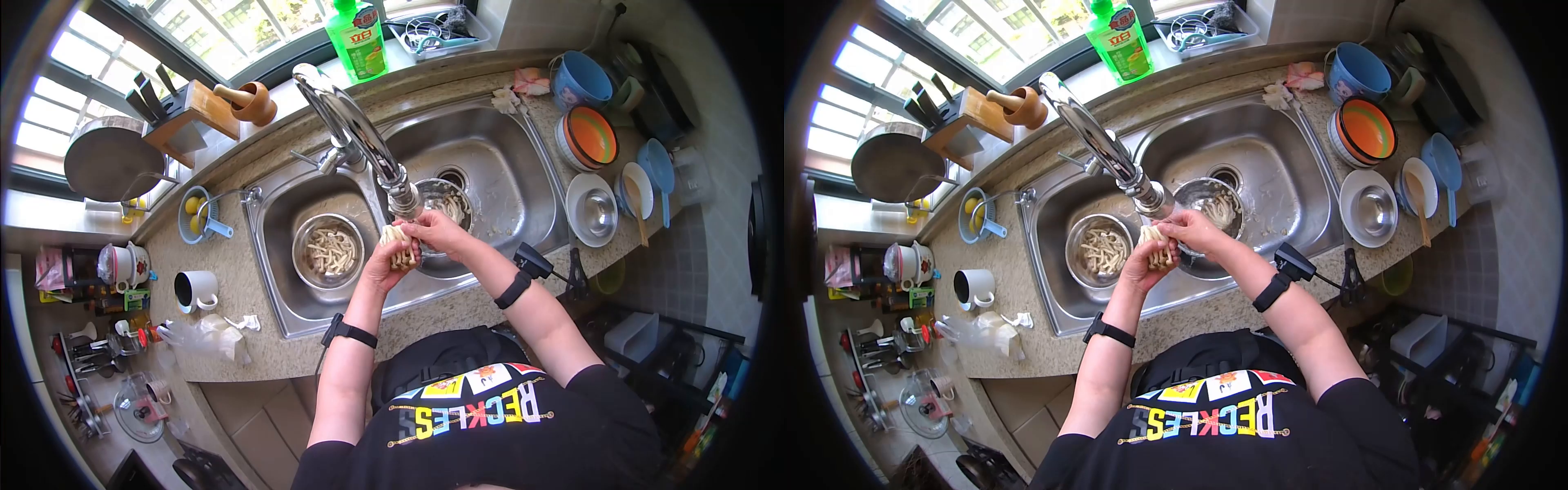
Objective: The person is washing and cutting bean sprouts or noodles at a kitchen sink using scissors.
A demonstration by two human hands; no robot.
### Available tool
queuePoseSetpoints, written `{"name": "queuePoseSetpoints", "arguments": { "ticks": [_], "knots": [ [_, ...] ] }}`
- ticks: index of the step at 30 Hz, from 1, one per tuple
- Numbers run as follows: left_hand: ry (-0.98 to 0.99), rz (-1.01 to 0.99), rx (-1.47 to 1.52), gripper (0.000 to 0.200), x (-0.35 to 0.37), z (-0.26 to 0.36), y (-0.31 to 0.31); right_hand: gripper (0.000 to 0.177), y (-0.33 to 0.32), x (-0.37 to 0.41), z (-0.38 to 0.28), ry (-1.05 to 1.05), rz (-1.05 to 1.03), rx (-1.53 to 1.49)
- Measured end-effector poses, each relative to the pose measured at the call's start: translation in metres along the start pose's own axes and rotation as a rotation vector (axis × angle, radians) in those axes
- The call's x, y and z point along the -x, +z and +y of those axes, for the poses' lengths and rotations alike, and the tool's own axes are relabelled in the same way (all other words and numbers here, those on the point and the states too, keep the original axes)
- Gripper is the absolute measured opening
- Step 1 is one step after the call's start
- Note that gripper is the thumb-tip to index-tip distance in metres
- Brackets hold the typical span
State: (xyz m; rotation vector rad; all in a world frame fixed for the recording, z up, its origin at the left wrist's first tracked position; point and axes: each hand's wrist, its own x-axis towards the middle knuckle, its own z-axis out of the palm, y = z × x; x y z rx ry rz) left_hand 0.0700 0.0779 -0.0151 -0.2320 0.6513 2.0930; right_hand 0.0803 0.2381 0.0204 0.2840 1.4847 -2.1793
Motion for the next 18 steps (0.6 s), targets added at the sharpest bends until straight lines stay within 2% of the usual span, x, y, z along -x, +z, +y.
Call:
{"name": "queuePoseSetpoints", "arguments": {
  "ticks": [4,6,9,11,14,17,18],
  "knots": [
    [-0.092,-0.094,-0.04,0.033,-0.002,0.001,-0.002,0.014,-0.009,-0.004,0.011,-0.154,0.061,0.047],
    [-0.129,-0.12,-0.037,0.034,0.0,0.003,0.004,0.014,-0.007,0.002,-0.001,0.027,0.216,0.047],
    [-0.111,-0.108,-0.057,0.033,0.001,0.006,0.009,0.014,-0.004,0.001,-0.001,-0.016,0.195,0.121],
    [-0.199,-0.227,0.027,0.031,-0.003,0.007,0.002,0.011,-0.004,0.004,-0.002,0.032,0.159,0.079],
    [-0.194,-0.25,0.008,0.028,-0.006,0.008,-0.002,0.015,0.003,0.005,-0.003,-0.146,0.235,0.125],
    [-0.185,-0.247,0.011,0.03,-0.007,0.01,0.001,0.014,0.006,0.0,0.002,-0.208,0.276,0.146],
    [-0.16,-0.214,0.0,0.032,-0.006,0.01,0.005,0.012,0.005,0.0,0.003,-0.154,0.271,0.106]
  ]
}}
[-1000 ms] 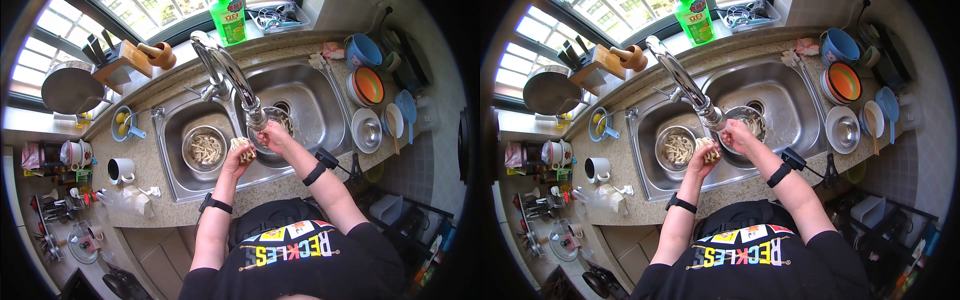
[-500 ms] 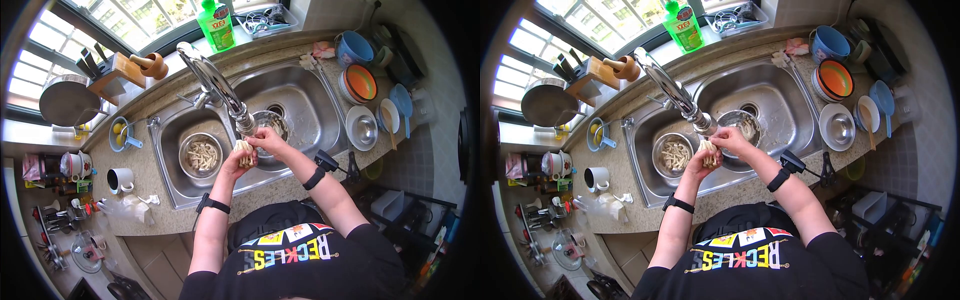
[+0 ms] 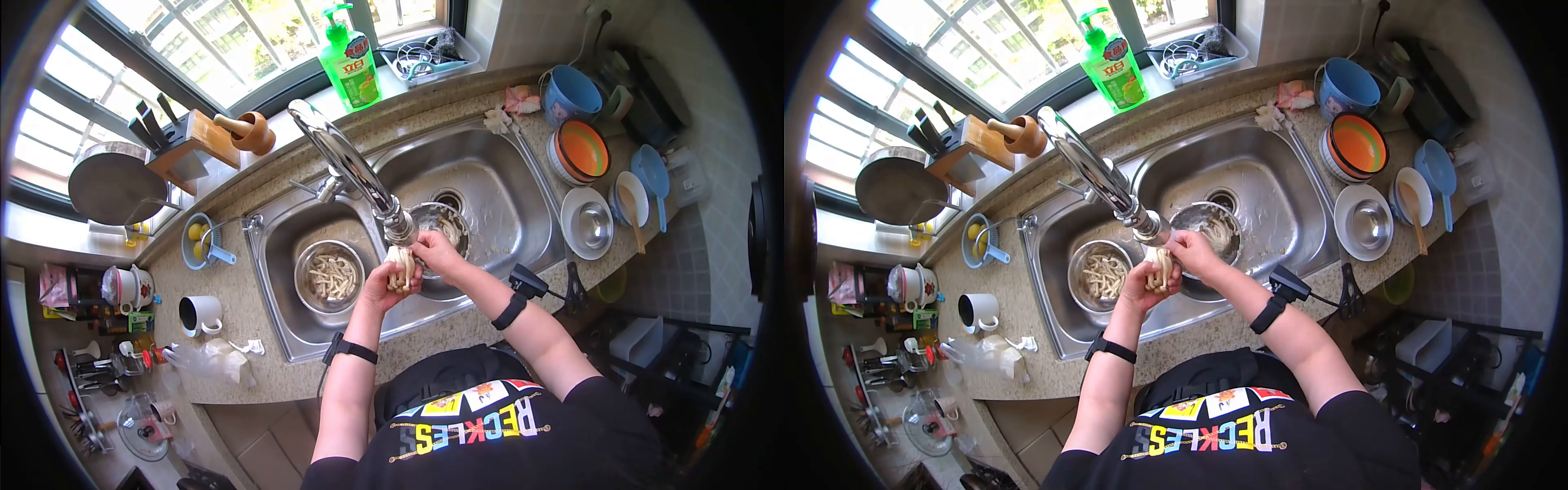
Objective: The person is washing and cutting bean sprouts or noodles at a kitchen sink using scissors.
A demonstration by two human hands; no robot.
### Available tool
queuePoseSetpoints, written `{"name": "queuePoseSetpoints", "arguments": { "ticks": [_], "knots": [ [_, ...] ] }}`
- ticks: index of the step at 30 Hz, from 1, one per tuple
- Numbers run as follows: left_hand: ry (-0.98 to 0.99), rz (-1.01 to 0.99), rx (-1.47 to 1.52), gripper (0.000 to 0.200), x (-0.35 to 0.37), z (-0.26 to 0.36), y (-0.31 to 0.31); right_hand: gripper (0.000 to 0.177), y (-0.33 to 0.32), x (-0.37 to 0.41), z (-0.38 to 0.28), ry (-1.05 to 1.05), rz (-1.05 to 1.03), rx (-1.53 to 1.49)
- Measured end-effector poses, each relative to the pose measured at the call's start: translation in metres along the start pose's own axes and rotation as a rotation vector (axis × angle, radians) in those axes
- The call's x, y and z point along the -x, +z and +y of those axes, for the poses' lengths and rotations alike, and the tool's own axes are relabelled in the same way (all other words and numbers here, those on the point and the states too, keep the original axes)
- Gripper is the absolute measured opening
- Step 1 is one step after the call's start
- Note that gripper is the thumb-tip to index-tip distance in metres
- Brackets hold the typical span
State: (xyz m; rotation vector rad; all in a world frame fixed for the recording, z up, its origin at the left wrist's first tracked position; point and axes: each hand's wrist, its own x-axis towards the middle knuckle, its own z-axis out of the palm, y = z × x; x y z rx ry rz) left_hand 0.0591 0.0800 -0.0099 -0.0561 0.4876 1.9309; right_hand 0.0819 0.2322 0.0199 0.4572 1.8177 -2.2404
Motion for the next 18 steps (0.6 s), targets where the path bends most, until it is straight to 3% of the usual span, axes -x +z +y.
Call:
{"name": "queuePoseSetpoints", "arguments": {
  "ticks": [3,4,5,7,11,13,16,18],
  "knots": [
    [0.007,0.114,-0.006,0.034,-0.001,0.0,0.005,0.011,0.0,-0.002,0.005,0.027,0.084,0.09],
    [-0.009,0.196,0.001,0.034,-0.002,-0.002,0.006,0.011,-0.006,-0.015,0.03,-0.159,0.122,0.274],
    [-0.011,0.196,0.002,0.034,-0.003,-0.003,0.015,0.011,-0.007,-0.019,0.038,-0.158,0.124,0.274],
    [0.113,0.31,-0.33,0.031,-0.007,-0.003,0.041,0.018,-0.008,-0.021,0.047,-0.435,0.396,0.565],
    [0.171,0.316,-0.275,0.033,-0.014,-0.004,0.022,0.02,-0.01,-0.015,0.037,-0.227,0.323,0.332],
    [0.173,0.329,-0.237,0.033,-0.012,-0.004,0.016,0.014,-0.01,-0.009,0.027,-0.078,0.123,0.025],
    [0.183,0.338,-0.196,0.034,-0.006,-0.004,0.009,0.012,-0.002,0.002,0.012,-0.088,-0.018,-0.047],
    [0.191,0.369,-0.201,0.034,-0.002,-0.004,0.009,0.011,-0.001,0.002,0.013,-0.074,-0.001,-0.024]
  ]
}}
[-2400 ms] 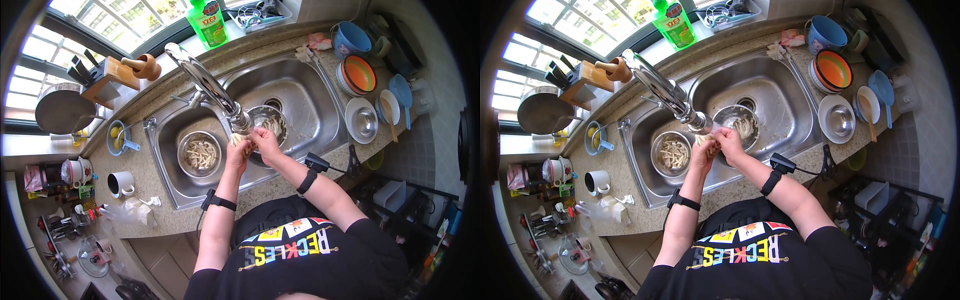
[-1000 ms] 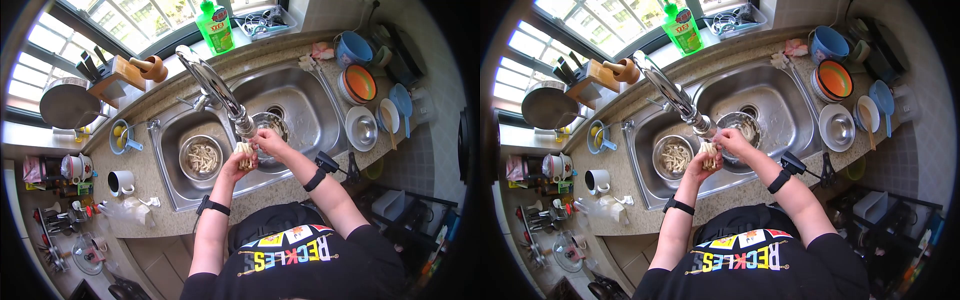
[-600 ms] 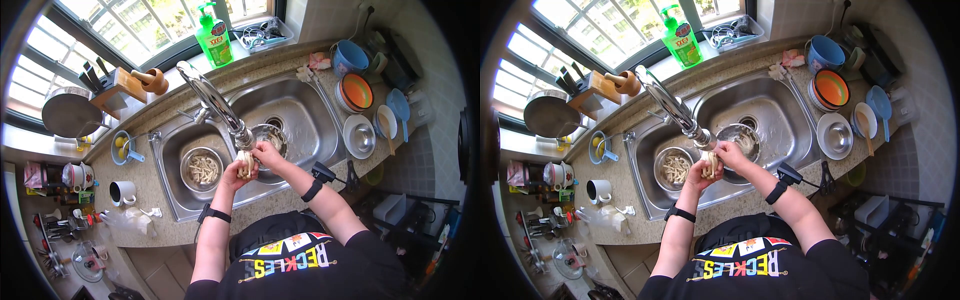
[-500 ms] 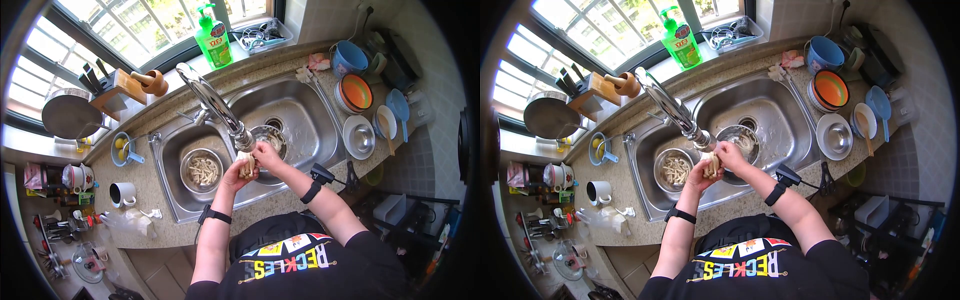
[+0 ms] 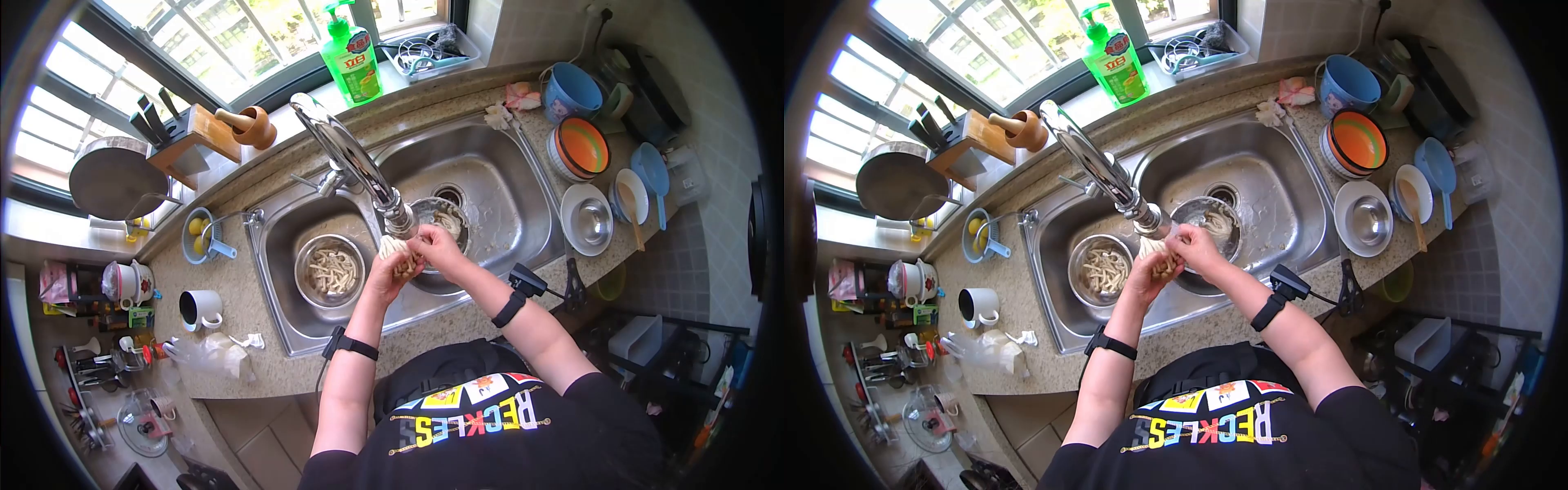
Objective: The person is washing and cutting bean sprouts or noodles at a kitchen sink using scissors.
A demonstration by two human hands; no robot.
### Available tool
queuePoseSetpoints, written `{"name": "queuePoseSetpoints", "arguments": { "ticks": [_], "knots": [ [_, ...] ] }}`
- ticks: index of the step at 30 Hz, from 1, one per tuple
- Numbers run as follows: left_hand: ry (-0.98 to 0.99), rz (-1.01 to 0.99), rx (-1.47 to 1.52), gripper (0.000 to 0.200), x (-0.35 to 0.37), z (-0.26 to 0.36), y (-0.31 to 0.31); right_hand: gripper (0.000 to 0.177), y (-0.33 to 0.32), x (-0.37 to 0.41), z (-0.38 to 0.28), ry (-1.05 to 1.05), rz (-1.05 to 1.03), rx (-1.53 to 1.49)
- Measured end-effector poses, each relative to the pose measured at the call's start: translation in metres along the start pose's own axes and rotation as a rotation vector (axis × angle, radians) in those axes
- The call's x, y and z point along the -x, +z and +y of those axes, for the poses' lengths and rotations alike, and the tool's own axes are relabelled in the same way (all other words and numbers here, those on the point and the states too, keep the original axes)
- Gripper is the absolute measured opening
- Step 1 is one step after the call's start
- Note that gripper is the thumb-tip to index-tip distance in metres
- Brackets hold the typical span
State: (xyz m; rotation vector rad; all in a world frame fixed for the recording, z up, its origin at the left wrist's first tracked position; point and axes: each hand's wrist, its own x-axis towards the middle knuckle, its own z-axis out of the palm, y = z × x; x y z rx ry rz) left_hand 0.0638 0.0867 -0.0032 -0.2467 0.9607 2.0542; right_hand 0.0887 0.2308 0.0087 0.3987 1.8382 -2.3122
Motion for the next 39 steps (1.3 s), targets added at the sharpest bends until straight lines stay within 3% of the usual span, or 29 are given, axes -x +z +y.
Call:
{"name": "queuePoseSetpoints", "arguments": {
  "ticks": [8,10,14,16,17,19,25,28,32,37,39],
  "knots": [
    [0.064,0.06,0.027,0.035,0.003,-0.005,-0.001,0.013,0.006,-0.004,0.016,0.037,0.055,-0.036],
    [0.108,0.082,-0.062,0.034,0.003,-0.006,0.006,0.012,0.007,-0.004,0.021,-0.105,0.114,0.044],
    [0.116,0.118,-0.074,0.032,0.004,-0.007,0.007,0.013,0.006,-0.001,0.014,-0.013,0.072,-0.06],
    [0.142,0.131,-0.184,0.028,0.003,-0.008,0.004,0.015,0.004,-0.006,0.025,-0.203,0.069,0.264],
    [0.142,0.131,-0.184,0.028,0.002,-0.008,0.003,0.015,0.004,-0.005,0.018,-0.203,0.069,0.264],
    [0.204,0.096,-0.149,0.025,0.0,-0.011,0.0,0.015,0.004,0.0,0.005,0.019,0.032,0.028],
    [0.272,0.127,-0.168,0.024,0.007,-0.007,0.015,0.019,0.004,0.002,0.001,0.195,0.071,-0.361],
    [0.285,0.143,-0.173,0.023,0.006,-0.007,0.009,0.023,0.005,0.002,0.0,0.101,0.016,-0.169],
    [0.28,0.138,-0.148,0.021,0.009,-0.01,0.009,0.021,0.0,-0.001,0.01,0.093,-0.044,-0.178],
    [0.301,0.201,-0.126,0.021,0.007,-0.015,0.003,0.018,0.005,-0.002,0.008,0.208,-0.019,-0.471],
    [0.306,0.206,-0.137,0.021,0.005,-0.014,0.001,0.018,0.002,-0.008,0.021,0.178,-0.06,-0.356]
  ]
}}
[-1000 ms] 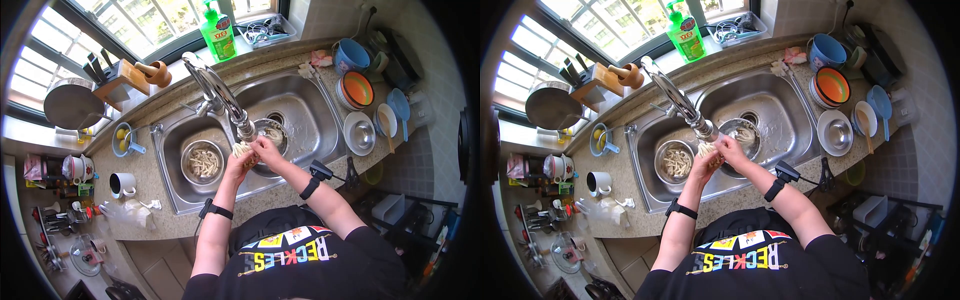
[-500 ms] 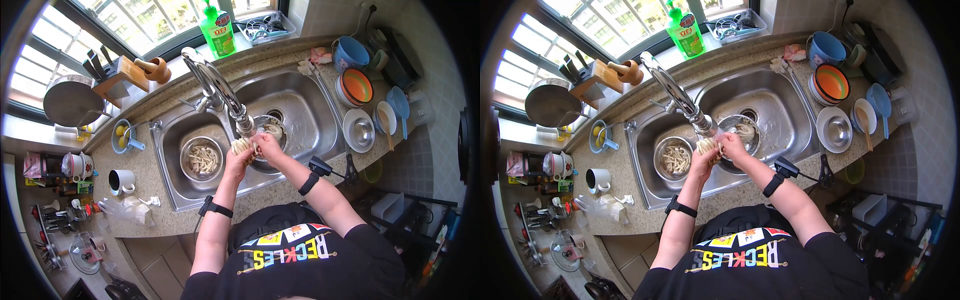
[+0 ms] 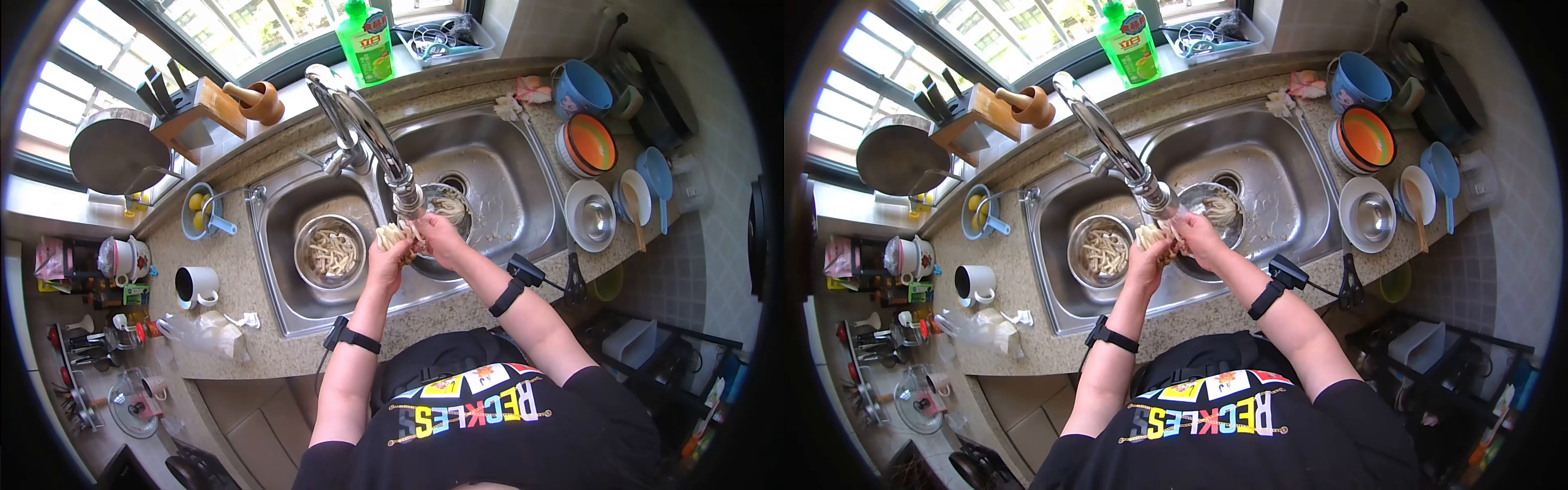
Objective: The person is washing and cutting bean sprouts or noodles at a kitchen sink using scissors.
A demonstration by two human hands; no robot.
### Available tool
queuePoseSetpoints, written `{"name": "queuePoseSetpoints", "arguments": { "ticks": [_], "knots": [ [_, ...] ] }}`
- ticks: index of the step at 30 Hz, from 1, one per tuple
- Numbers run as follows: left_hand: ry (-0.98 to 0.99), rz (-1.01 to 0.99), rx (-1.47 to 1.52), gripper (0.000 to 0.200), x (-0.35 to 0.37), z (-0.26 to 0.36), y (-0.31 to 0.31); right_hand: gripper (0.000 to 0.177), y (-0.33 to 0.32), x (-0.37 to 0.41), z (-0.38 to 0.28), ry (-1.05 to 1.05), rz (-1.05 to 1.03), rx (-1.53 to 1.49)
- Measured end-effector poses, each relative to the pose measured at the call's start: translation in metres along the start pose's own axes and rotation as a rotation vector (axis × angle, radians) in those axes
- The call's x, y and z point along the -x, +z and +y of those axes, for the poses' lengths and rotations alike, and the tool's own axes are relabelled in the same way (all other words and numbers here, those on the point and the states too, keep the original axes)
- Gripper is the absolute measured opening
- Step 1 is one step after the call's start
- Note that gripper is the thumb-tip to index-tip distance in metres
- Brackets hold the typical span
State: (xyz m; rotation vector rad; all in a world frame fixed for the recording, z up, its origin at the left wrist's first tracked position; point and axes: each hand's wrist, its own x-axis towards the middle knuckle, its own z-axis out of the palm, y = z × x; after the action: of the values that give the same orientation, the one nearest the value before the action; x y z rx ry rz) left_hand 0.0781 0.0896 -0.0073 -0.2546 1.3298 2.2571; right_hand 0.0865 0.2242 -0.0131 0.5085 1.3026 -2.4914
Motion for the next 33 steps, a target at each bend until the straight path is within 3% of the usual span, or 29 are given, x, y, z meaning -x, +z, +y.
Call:
{"name": "queuePoseSetpoints", "arguments": {
  "ticks": [1,5,7,10,13,23,25,28,33],
  "knots": [
    [0.004,0.004,-0.012,0.021,0.0,0.0,-0.001,0.018,-0.004,-0.003,0.005,-0.02,-0.034,0.117],
    [-0.028,-0.02,0.024,0.023,0.0,0.002,-0.001,0.017,-0.001,-0.002,0.0,0.036,-0.024,0.078],
    [-0.07,-0.042,0.087,0.023,-0.001,0.0,-0.003,0.015,0.008,0.002,-0.006,0.003,0.124,-0.009],
    [-0.148,-0.023,0.005,0.025,0.001,0.007,0.002,0.013,0.014,0.006,-0.009,-0.065,0.17,-0.035],
    [-0.139,-0.036,-0.076,0.025,-0.002,0.006,0.0,0.012,0.002,0.005,-0.003,-0.089,0.045,0.107],
    [-0.155,-0.041,-0.1,0.025,-0.004,0.007,0.003,0.005,0.0,0.007,-0.008,0.023,0.073,0.09],
    [-0.153,-0.064,-0.121,0.025,-0.005,0.008,0.003,0.01,0.001,0.003,0.005,-0.194,0.064,0.361],
    [-0.169,-0.046,0.041,0.025,-0.005,0.007,0.002,0.01,0.01,0.007,-0.002,-0.152,0.173,0.209],
    [-0.193,-0.075,0.085,0.024,-0.004,0.01,-0.005,0.01,0.0,0.007,-0.011,-0.079,0.113,0.182]
  ]
}}
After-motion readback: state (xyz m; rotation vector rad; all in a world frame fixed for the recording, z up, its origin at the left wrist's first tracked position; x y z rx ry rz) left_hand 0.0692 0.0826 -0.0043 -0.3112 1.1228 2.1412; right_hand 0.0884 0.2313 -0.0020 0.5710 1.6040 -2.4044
